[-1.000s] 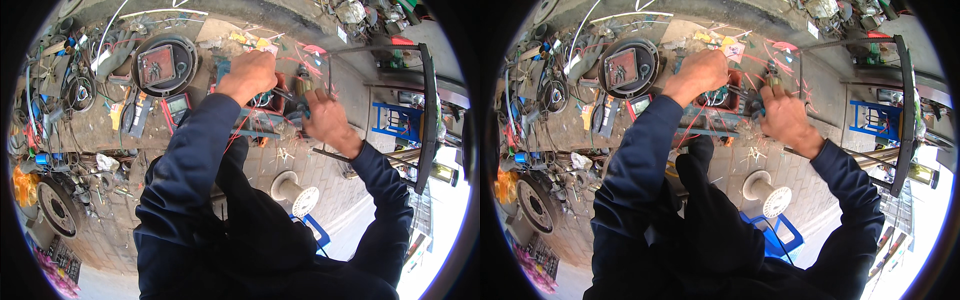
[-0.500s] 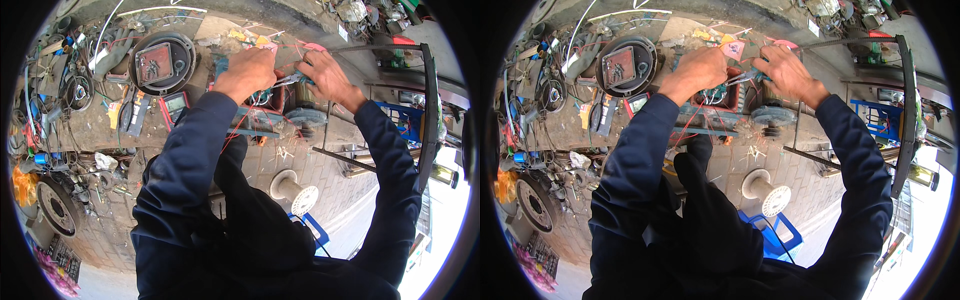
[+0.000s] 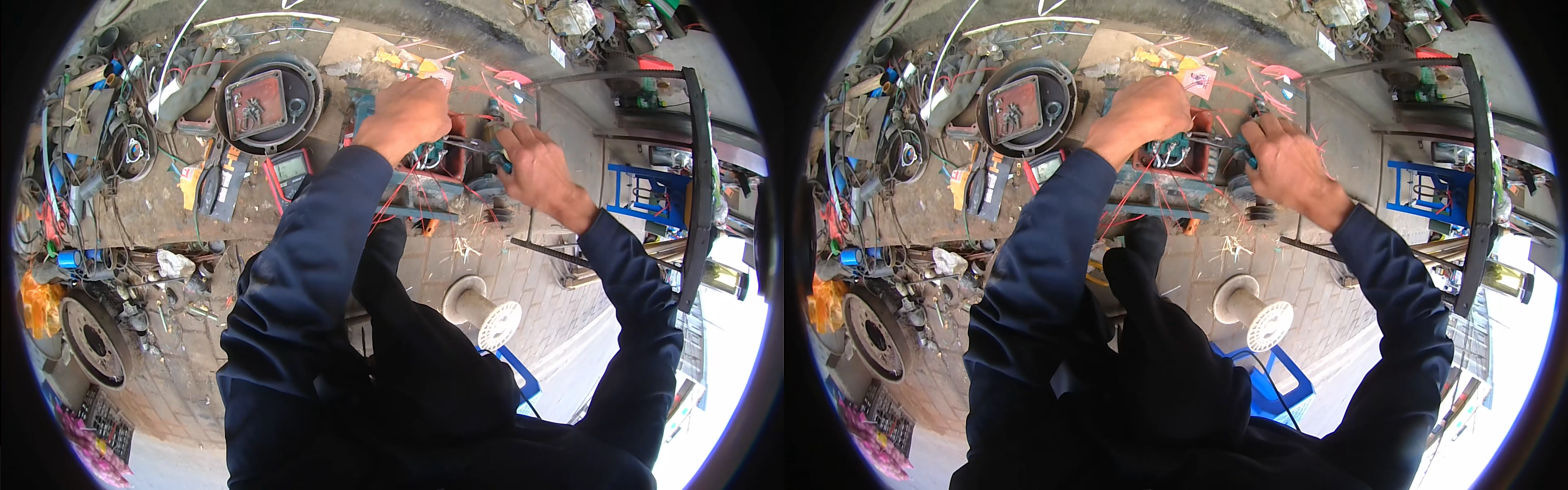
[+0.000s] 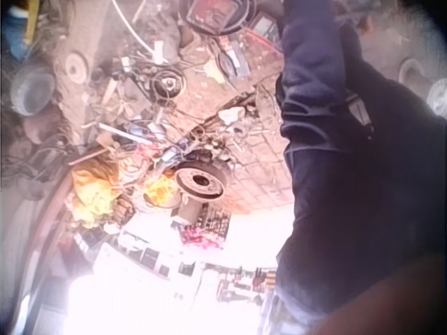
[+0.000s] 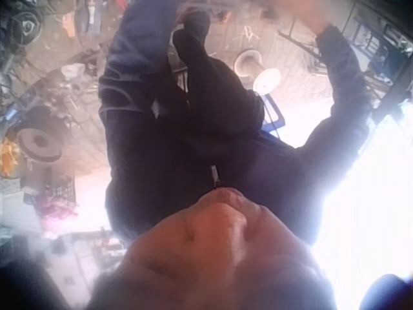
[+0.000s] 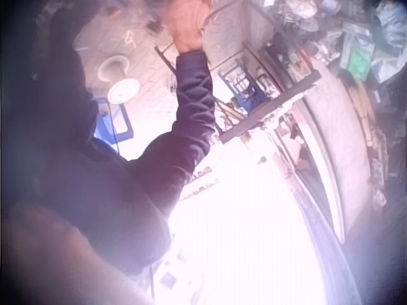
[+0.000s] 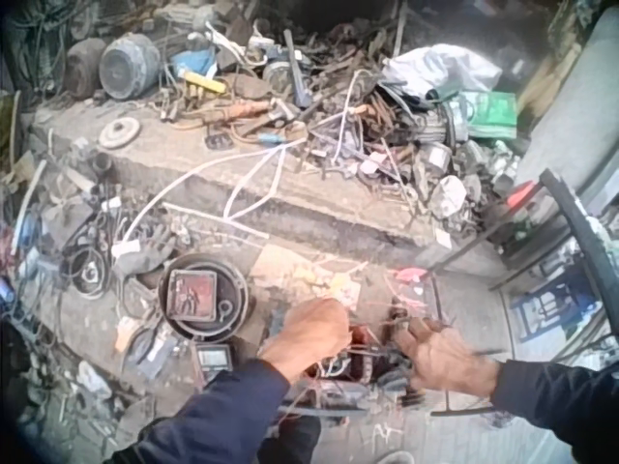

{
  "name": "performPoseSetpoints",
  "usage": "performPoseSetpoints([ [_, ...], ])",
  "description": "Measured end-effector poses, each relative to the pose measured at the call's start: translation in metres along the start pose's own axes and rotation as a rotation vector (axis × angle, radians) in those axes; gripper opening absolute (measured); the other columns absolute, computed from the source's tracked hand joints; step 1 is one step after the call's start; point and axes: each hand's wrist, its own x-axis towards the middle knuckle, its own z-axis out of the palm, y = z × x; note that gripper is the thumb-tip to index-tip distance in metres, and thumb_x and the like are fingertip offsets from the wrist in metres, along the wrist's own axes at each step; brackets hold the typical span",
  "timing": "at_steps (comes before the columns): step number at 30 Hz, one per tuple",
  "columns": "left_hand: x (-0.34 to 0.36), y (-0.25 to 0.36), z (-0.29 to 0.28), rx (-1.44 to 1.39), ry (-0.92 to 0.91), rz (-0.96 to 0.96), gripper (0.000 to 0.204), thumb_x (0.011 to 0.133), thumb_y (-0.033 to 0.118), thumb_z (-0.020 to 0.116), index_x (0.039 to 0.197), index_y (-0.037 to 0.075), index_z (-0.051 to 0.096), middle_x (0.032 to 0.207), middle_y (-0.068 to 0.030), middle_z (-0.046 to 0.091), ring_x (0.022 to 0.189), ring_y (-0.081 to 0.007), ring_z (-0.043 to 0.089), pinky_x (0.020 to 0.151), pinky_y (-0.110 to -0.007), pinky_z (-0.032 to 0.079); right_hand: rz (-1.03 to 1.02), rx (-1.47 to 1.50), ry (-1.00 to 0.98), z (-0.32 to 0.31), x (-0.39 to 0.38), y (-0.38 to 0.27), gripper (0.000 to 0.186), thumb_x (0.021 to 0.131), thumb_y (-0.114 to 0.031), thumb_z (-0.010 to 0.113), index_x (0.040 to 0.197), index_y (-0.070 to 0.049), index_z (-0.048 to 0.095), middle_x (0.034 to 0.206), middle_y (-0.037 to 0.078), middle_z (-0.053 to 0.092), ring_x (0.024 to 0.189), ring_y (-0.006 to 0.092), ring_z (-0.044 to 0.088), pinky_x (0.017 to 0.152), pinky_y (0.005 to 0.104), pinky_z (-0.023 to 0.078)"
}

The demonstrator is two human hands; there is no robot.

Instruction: The person uses pliers to strip and cut wires on a small electronic component mounted on a workbench. They repeatedly adjust the wires and component while working in a cluttered workshop environment.

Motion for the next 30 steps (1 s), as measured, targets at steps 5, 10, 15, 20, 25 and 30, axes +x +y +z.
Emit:
performPoseSetpoints([
  [5,-0.001,0.003,0.002,-0.012,0.013,-0.037,0.019,0.083,0.02,0.072,0.095,0.007,0.08,0.102,-0.0196,0.078,0.102,-0.0406,0.074,0.088,-0.048,0.059,-0.211,0.039,0.035,0.0,0.025,0.035,0.051,0.072,-0.013,0.078,0.121,-0.004,0.064,0.107,0.017,0.061,0.105,0.0403,0.064,0.092,0.0487,0.054],
  [10,0.0,0.008,-0.002,0.058,-0.03,-0.039,0.023,0.086,0.02,0.076,0.103,0.005,0.079,0.109,-0.0167,0.079,0.109,-0.0353,0.075,0.09,-0.045,0.06,-0.304,0.0,0.073,0.007,0.036,0.05,0.049,0.073,-0.013,0.077,0.119,-0.003,0.064,0.109,0.018,0.063,0.107,0.0402,0.065,0.092,0.0484,0.055],
  [15,-0.004,0.012,-0.002,0.088,-0.035,-0.028,0.023,0.085,0.019,0.076,0.102,0.004,0.079,0.108,-0.0182,0.078,0.109,-0.0361,0.074,0.091,-0.045,0.06,-0.11,0.022,-0.055,-0.002,0.025,0.027,0.043,0.075,-0.015,0.078,0.114,-0.003,0.064,0.107,0.019,0.066,0.099,0.0414,0.07,0.083,0.0495,0.059],
  [20,-0.006,0.014,0.002,0.082,0.035,-0.016,0.022,0.083,0.015,0.073,0.1,0.003,0.079,0.109,-0.0202,0.078,0.108,-0.0372,0.074,0.09,-0.047,0.06,0.249,0.024,-0.13,-0.006,-0.007,-0.028,0.037,0.076,-0.016,0.079,0.107,-0.002,0.064,0.102,0.021,0.072,0.09,0.0422,0.074,0.076,0.0516,0.061],
  [25,0.002,0.009,0.001,0.107,-0.042,-0.046,0.023,0.082,0.015,0.073,0.099,0.002,0.08,0.11,-0.0195,0.078,0.108,-0.0384,0.075,0.089,-0.047,0.06,0.189,-0.018,-0.082,-0.005,-0.003,-0.021,0.037,0.077,-0.016,0.08,0.109,-0.004,0.064,0.106,0.02,0.069,0.095,0.0413,0.073,0.079,0.0502,0.06],
  [30,0.007,0.005,-0.001,0.096,-0.099,-0.037,0.021,0.085,0.017,0.073,0.099,0.004,0.08,0.109,-0.0179,0.079,0.106,-0.0377,0.075,0.089,-0.047,0.06,-0.108,-0.087,-0.028,-0.004,0.022,0.027,0.046,0.078,-0.019,0.083,0.119,-0.009,0.066,0.113,0.014,0.061,0.109,0.0337,0.064,0.088,0.045,0.052],
])
